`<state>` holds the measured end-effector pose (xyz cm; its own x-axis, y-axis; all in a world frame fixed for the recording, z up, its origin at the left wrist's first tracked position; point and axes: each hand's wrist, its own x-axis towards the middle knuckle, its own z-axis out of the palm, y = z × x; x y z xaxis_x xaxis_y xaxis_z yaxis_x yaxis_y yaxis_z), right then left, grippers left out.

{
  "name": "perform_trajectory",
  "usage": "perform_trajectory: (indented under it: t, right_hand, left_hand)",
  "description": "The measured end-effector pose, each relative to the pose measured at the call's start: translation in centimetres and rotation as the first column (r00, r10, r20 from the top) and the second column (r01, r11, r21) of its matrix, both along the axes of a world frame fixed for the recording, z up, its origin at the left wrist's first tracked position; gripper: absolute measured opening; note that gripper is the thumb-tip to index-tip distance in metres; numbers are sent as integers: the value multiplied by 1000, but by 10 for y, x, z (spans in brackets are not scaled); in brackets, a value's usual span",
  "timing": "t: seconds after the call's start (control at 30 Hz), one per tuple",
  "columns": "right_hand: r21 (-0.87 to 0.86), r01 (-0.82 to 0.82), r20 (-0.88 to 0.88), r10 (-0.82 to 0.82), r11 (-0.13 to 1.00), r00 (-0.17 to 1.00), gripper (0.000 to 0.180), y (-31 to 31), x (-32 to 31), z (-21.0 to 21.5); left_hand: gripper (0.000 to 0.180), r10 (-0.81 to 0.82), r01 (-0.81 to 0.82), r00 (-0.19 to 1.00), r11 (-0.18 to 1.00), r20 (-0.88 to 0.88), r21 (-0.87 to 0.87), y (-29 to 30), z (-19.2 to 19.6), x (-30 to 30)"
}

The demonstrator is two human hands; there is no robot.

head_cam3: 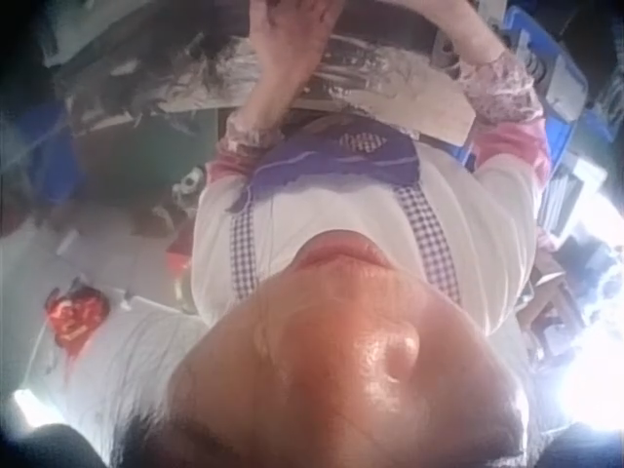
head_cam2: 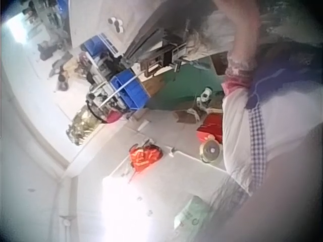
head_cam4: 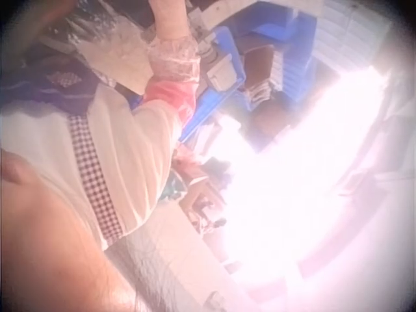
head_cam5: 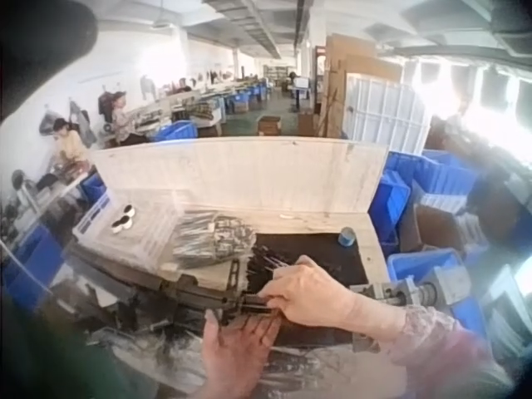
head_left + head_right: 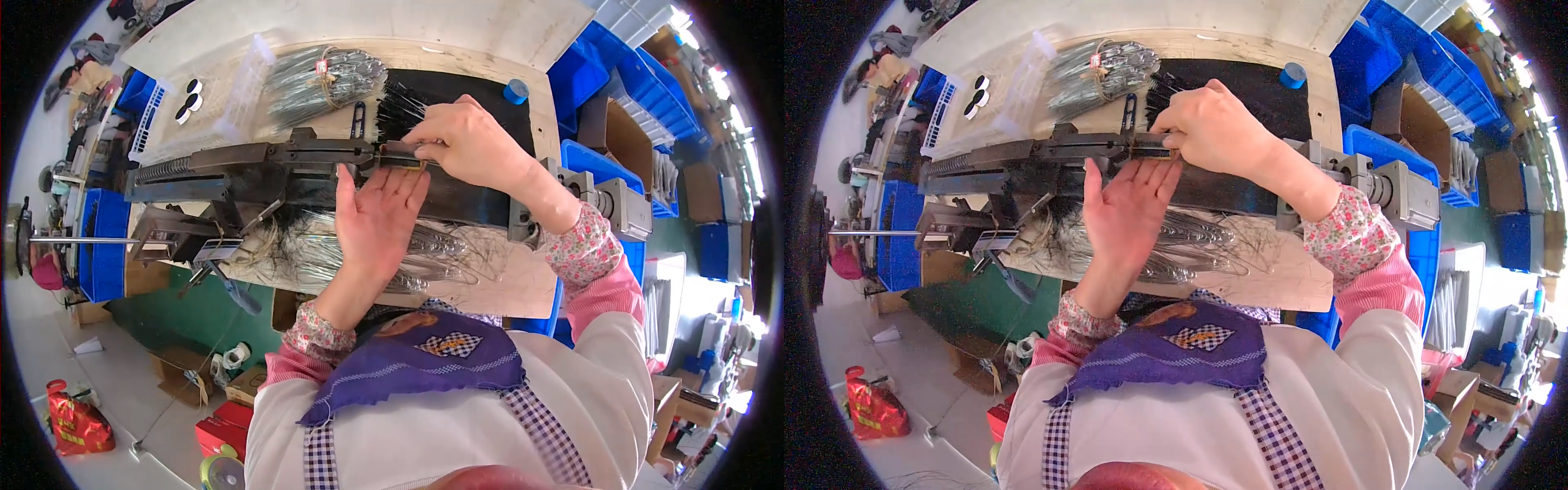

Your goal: Assembling individual brush components using a manual clamping fixture at a workstation.

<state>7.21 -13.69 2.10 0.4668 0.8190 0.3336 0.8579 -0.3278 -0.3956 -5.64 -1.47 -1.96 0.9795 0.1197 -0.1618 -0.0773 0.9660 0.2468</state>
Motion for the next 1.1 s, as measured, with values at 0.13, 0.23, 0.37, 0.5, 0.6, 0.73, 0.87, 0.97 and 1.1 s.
perform_trajectory:
  t: [0.13, 0.23, 0.37, 0.5, 0.6, 0.73, 0.87, 0.97, 1.1]
  right_hand:
    - [-12, -6, 22, 6, 1000, 1000, 15, -6, 0, 0]
    - [10, 5, 3, -5, 1000, 1000, 15, -12, -1, 0]
    - [40, 22, 41, -23, 999, 999, 13, -11, -4, 2]
    - [97, -78, 299, 46, 992, 953, 13, 3, -30, 3]
    - [135, -8, 251, -26, 991, 968, 11, 9, -18, 1]
    - [160, 41, -142, -18, 986, 990, 19, 3, 1, 13]
    - [57, 1, -153, 7, 998, 988, 18, 4, 4, -2]
    - [2, 13, -57, -13, 1000, 998, 16, 8, 2, 2]
    - [2, 15, -68, -15, 1000, 998, 15, 8, 3, 0]
  left_hand:
    - [71, -54, 54, 998, 998, 27, 27, 2, -6, 0]
    - [70, -53, 53, 998, 999, 31, -2, 1, -6, 0]
    - [70, -13, 13, 1000, 1000, 3, -14, -2, -2, 1]
    - [74, -96, 263, 852, 929, 515, -261, 9, -37, 4]
    - [74, -6, 6, 999, 1000, 43, -20, 0, -7, -3]
    - [70, -19, 16, 998, 999, 62, 51, 1, -6, -7]
    - [72, -16, 14, 997, 999, 69, 32, 4, -9, -3]
    - [75, -6, 4, 999, 999, 48, 44, 5, -5, -5]
    - [75, -1, -1, 1000, 997, 26, 74, 4, -1, -3]
